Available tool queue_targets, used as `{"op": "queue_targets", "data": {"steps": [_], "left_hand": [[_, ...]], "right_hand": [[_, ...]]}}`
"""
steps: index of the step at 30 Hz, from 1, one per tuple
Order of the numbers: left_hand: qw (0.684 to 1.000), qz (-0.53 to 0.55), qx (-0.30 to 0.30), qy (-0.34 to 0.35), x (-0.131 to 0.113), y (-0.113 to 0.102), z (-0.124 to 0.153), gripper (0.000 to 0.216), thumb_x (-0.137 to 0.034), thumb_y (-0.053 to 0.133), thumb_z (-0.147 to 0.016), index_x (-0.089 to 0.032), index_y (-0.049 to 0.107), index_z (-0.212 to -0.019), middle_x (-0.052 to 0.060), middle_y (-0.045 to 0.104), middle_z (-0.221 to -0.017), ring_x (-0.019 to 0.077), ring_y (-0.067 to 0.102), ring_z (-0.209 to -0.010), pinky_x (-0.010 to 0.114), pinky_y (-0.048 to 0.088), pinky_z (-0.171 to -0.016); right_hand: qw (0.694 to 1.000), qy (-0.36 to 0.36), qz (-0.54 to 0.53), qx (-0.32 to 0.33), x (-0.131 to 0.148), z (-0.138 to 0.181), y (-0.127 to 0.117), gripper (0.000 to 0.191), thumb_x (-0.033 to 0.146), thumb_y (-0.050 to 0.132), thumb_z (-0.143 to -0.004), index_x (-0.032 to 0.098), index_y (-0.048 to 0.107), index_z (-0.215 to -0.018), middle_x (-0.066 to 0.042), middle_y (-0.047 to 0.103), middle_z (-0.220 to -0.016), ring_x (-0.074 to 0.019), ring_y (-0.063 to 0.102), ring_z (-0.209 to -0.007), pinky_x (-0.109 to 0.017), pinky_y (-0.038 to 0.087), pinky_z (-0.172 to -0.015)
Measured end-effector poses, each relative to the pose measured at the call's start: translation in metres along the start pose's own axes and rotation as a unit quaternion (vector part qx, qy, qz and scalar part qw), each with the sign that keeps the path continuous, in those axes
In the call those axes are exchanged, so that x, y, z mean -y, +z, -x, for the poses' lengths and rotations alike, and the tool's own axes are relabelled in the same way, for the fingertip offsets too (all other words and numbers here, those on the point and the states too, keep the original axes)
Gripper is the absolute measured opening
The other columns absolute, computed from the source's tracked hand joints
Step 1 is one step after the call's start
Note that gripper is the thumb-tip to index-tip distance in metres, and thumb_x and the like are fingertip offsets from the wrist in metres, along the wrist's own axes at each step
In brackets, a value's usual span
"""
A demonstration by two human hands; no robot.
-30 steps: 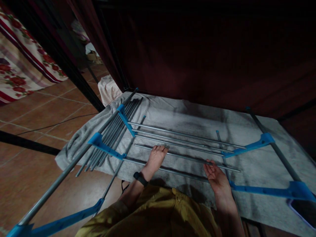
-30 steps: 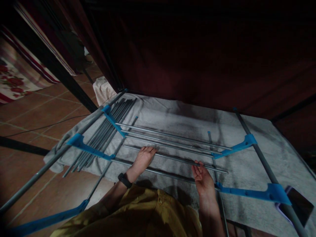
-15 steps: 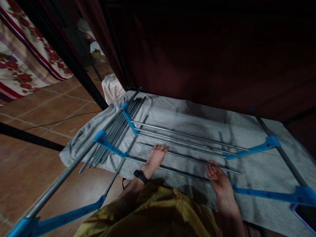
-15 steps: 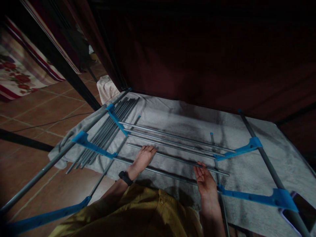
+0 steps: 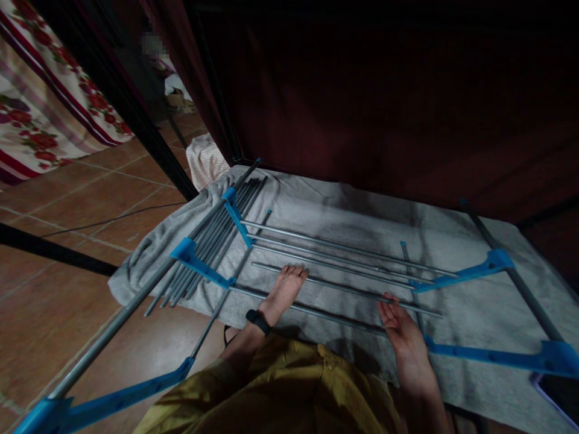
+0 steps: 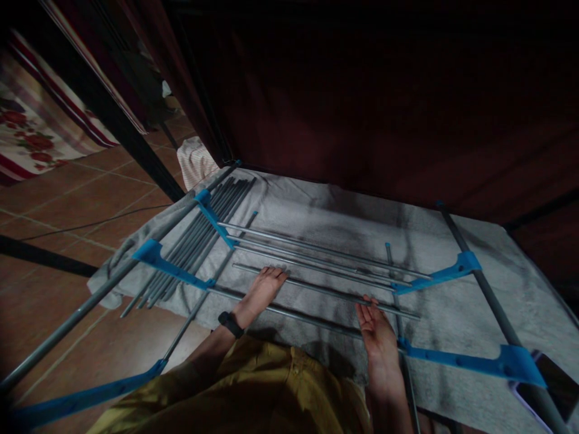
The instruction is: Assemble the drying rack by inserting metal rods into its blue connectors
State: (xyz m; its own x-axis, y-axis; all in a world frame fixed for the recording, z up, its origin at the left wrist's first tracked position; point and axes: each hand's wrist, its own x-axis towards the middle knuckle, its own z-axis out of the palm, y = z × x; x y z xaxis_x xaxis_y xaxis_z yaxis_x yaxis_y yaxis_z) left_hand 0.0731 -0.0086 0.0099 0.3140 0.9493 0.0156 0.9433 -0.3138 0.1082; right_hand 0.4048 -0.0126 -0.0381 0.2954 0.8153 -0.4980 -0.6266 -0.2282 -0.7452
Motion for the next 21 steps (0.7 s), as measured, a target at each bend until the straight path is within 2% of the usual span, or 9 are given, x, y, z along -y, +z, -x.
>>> {"op": "queue_targets", "data": {"steps": [5, 9, 13, 21], "left_hand": [[1.000, -0.004, -0.001, -0.002, 0.000, 0.000, -0.001, 0.036, -0.001, 0.045, -0.088, -0.018, 0.064, -0.114, 0.010, 0.066, -0.111, 0.0219, 0.060, -0.103, 0.038, 0.043, -0.096], [1.000, 0.004, -0.002, -0.020, 0.001, -0.003, -0.002, 0.041, 0.000, 0.043, -0.088, -0.018, 0.064, -0.118, 0.010, 0.067, -0.110, 0.0214, 0.061, -0.102, 0.038, 0.044, -0.095], [0.999, 0.012, -0.009, -0.032, 0.003, -0.003, -0.001, 0.042, 0.002, 0.042, -0.087, -0.018, 0.065, -0.115, 0.010, 0.067, -0.112, 0.0211, 0.061, -0.101, 0.037, 0.044, -0.096], [0.999, 0.009, -0.021, -0.039, 0.009, 0.005, 0.003, 0.048, 0.004, 0.044, -0.083, -0.019, 0.063, -0.121, 0.009, 0.067, -0.116, 0.0221, 0.060, -0.107, 0.038, 0.043, -0.098]], "right_hand": [[1.000, 0.009, 0.001, -0.003, 0.001, -0.004, 0.003, 0.013, 0.020, 0.075, -0.071, 0.023, 0.064, -0.077, -0.001, 0.068, -0.096, -0.0173, 0.064, -0.101, -0.040, 0.050, -0.102], [1.000, 0.007, 0.005, -0.003, 0.001, -0.003, 0.004, 0.010, 0.023, 0.073, -0.073, 0.023, 0.063, -0.076, -0.002, 0.068, -0.092, -0.0192, 0.065, -0.096, -0.042, 0.053, -0.097], [1.000, 0.000, 0.001, 0.015, -0.001, 0.001, 0.002, 0.014, 0.020, 0.072, -0.069, 0.023, 0.064, -0.080, -0.002, 0.069, -0.095, -0.0192, 0.066, -0.099, -0.040, 0.053, -0.095], [0.999, -0.017, 0.018, 0.029, -0.001, 0.006, 0.006, 0.019, 0.023, 0.076, -0.062, 0.023, 0.064, -0.076, -0.002, 0.071, -0.092, -0.0213, 0.067, -0.098, -0.042, 0.052, -0.095]]}}
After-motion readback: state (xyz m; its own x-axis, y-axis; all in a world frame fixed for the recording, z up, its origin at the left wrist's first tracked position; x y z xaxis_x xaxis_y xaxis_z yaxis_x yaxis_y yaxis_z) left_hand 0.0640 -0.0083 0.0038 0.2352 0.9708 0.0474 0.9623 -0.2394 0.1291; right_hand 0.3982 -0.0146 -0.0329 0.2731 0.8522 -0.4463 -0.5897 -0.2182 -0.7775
